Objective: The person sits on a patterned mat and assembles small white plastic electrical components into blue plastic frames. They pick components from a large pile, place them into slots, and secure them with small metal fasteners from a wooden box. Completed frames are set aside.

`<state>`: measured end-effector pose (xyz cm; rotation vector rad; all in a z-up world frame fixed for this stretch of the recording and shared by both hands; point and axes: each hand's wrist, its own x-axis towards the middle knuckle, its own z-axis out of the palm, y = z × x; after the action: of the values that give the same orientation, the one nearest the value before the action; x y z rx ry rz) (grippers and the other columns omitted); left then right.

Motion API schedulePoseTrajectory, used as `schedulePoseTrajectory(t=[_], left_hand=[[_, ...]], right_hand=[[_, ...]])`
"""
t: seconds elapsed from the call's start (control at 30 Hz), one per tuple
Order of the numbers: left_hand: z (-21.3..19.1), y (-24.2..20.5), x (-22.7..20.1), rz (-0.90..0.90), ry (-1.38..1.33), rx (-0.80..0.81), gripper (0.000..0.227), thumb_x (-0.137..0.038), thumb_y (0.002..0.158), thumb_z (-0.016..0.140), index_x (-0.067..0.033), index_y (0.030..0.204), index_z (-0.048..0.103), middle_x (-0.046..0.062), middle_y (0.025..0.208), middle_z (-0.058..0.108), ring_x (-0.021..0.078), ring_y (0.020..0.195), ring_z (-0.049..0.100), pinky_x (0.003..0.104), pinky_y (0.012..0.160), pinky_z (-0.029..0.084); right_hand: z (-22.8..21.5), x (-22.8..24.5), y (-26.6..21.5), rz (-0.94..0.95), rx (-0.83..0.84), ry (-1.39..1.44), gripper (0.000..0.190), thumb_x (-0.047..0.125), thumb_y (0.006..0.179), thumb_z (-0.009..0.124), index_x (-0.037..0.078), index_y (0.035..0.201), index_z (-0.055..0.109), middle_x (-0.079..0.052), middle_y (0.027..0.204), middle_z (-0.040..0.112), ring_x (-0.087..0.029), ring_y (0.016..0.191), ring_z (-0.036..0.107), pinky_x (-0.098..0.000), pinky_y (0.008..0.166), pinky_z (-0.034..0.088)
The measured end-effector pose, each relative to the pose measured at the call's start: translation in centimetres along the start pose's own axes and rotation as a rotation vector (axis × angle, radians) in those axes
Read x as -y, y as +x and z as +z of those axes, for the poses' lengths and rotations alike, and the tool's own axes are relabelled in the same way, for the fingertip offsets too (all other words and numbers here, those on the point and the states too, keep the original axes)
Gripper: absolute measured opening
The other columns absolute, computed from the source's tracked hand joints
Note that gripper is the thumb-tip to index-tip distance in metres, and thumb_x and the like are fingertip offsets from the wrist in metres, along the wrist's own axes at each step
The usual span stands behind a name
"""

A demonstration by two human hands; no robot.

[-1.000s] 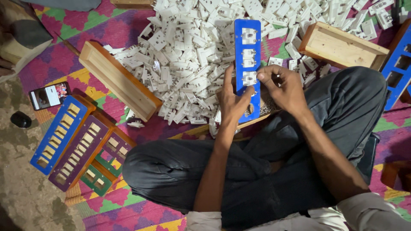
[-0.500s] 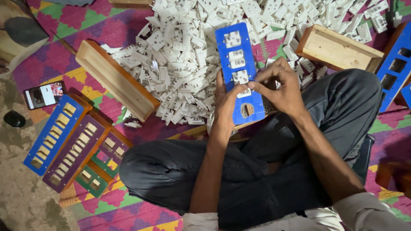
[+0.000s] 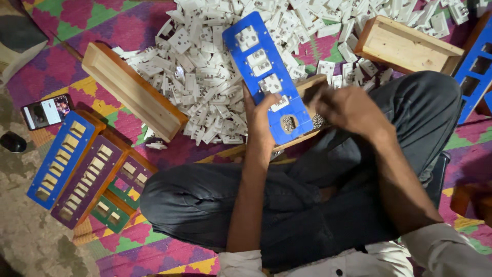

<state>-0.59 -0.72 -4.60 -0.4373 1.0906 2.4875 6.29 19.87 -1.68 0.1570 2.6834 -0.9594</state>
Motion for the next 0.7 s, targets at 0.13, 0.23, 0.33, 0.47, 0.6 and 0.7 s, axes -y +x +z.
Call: schedulePoseTrajectory(t=[0.13,0.23,0.33,0.47,0.6,0.7], left_hand=[[0.3,-0.5,-0.2,0.045,-0.014,0.117,0.060,0.009,0.085,0.063,-0.0050,0.142,0.048,0.008,0.110,0.064,0.0186,0.093,0.067,0.030,0.080,0.057],[1.0,-0.7,-0.4,0.018,0.009,0.202,0.047,0.002,0.095,0.069,-0.0015,0.138,0.052,0.009,0.108,0.065,0.0192,0.091,0.066,0.032,0.078,0.056],[1.6,-1.3,-0.4,0.054,0.189,0.220,0.052,-0.004,0.091,0.075,-0.0081,0.137,0.052,0.006,0.109,0.067,0.0150,0.093,0.067,0.030,0.079,0.058],[2.1,-1.6,0.1,0.039,0.391,0.275,0.053,-0.009,0.088,0.080,-0.0058,0.135,0.054,0.008,0.114,0.069,0.0157,0.099,0.068,0.031,0.084,0.059],[2.2,-1.7,0.4,0.055,0.520,0.301,0.055,-0.011,0.089,0.079,-0.0052,0.137,0.055,0.006,0.117,0.069,0.0159,0.106,0.067,0.031,0.090,0.056],[2.2,-1.6,0.7,0.125,0.581,0.359,0.051,-0.011,0.090,0.080,-0.0033,0.136,0.059,0.008,0.119,0.071,0.0174,0.109,0.068,0.032,0.094,0.056]], right_hand=[[4.2,-0.1,0.5,-0.079,0.123,-0.194,0.018,0.016,0.087,0.071,0.007,0.101,0.076,-0.022,0.088,0.074,-0.040,0.082,0.071,-0.0477,0.077,0.057],[4.7,-0.4,0.4,0.036,0.110,-0.246,0.021,0.011,0.084,0.071,0.009,0.104,0.077,-0.023,0.092,0.074,-0.040,0.088,0.071,-0.0473,0.082,0.057],[2.9,-0.8,0.3,-0.035,0.056,-0.103,0.033,0.012,0.077,0.076,0.006,0.109,0.074,-0.024,0.094,0.073,-0.043,0.087,0.069,-0.0482,0.077,0.055],[0.7,-1.3,0.3,-0.184,-0.053,0.066,0.032,0.005,0.083,0.072,0.004,0.115,0.072,-0.024,0.099,0.072,-0.040,0.090,0.072,-0.0441,0.079,0.057],[1.3,-1.5,1.4,-0.153,-0.204,0.582,0.020,-0.002,0.102,0.064,-0.002,0.122,0.069,-0.011,0.106,0.076,-0.022,0.093,0.070,-0.0346,0.083,0.054],[2.2,-1.8,2.0,0.069,-0.095,1.118,0.019,-0.001,0.104,0.063,-0.003,0.122,0.069,-0.005,0.107,0.076,-0.009,0.087,0.066,-0.0233,0.074,0.052]])
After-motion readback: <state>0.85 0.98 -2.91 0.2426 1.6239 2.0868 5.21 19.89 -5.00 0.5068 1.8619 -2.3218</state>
